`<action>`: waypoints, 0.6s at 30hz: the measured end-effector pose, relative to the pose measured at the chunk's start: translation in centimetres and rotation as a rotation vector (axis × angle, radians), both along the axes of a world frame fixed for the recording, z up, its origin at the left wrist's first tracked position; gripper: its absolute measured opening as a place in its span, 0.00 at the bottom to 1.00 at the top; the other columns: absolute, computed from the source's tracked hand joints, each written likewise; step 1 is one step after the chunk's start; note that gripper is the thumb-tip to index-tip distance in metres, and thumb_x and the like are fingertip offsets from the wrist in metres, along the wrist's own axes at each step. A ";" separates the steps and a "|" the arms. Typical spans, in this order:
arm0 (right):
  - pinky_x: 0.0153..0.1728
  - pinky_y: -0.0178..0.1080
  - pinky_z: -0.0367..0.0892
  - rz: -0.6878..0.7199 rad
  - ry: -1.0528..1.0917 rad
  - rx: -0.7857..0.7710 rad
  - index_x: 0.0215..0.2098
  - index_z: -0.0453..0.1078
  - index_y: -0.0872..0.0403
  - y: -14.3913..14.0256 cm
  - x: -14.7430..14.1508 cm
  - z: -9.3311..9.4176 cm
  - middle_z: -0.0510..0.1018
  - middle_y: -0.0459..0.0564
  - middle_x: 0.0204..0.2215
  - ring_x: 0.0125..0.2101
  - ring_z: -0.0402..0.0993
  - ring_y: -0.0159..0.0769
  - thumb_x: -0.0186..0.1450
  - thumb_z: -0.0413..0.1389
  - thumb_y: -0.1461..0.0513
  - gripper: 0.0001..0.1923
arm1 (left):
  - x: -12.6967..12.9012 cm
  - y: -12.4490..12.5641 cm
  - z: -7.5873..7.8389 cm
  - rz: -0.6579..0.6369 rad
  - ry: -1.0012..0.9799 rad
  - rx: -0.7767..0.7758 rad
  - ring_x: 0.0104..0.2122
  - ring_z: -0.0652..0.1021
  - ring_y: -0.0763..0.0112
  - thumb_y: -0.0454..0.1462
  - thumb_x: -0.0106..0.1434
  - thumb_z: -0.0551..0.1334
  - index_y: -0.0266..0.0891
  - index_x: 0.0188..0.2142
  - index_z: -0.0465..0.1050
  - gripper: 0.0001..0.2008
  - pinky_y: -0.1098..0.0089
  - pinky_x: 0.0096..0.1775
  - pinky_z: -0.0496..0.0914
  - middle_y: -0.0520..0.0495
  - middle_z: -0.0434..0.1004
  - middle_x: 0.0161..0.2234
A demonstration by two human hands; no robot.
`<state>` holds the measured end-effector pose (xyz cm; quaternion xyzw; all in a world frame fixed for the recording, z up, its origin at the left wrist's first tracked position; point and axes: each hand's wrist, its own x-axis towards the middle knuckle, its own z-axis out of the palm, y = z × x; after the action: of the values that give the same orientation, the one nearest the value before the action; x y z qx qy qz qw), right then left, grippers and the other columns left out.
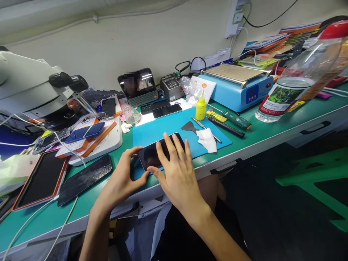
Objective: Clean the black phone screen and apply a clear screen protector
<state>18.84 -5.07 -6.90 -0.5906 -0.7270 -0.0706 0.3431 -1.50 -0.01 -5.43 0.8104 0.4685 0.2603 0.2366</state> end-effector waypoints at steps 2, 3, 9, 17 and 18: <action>0.77 0.69 0.47 0.054 -0.024 0.004 0.75 0.63 0.58 0.0 0.0 0.2 0.51 0.58 0.80 0.79 0.46 0.58 0.79 0.52 0.46 0.34 | 0.0 0.0 0.0 -0.006 0.001 -0.001 0.66 0.71 0.55 0.39 0.68 0.65 0.53 0.70 0.56 0.34 0.49 0.69 0.66 0.44 0.66 0.67; 0.77 0.69 0.47 0.083 -0.037 0.007 0.74 0.64 0.57 0.0 0.3 0.2 0.51 0.58 0.80 0.79 0.46 0.57 0.79 0.52 0.47 0.33 | 0.0 0.0 0.0 -0.008 0.001 0.000 0.66 0.71 0.55 0.38 0.67 0.65 0.53 0.70 0.56 0.34 0.49 0.69 0.66 0.44 0.66 0.67; 0.74 0.74 0.49 -0.123 0.024 0.032 0.71 0.70 0.51 0.6 3.3 0.5 0.54 0.60 0.79 0.78 0.48 0.62 0.80 0.50 0.49 0.27 | 0.1 -0.1 0.2 -0.015 -0.004 0.014 0.66 0.71 0.54 0.41 0.69 0.67 0.50 0.70 0.56 0.34 0.47 0.70 0.65 0.42 0.67 0.66; 0.76 0.69 0.49 0.087 -0.043 0.047 0.70 0.71 0.53 0.4 1.3 0.6 0.56 0.59 0.78 0.78 0.50 0.55 0.80 0.50 0.48 0.28 | 0.1 0.0 0.1 -0.042 -0.022 0.038 0.67 0.71 0.54 0.41 0.70 0.65 0.48 0.70 0.56 0.33 0.48 0.70 0.65 0.41 0.66 0.67; 0.75 0.70 0.50 0.052 -0.035 0.053 0.69 0.72 0.50 0.6 1.7 0.7 0.56 0.58 0.78 0.78 0.50 0.57 0.80 0.50 0.49 0.26 | 0.1 0.0 0.1 -0.043 -0.023 0.040 0.66 0.71 0.54 0.41 0.69 0.66 0.49 0.70 0.56 0.33 0.49 0.70 0.65 0.41 0.67 0.66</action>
<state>20.53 -4.51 -6.21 -0.5609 -0.7458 -0.0915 0.3476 -1.41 0.01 -5.33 0.8217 0.4430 0.2738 0.2313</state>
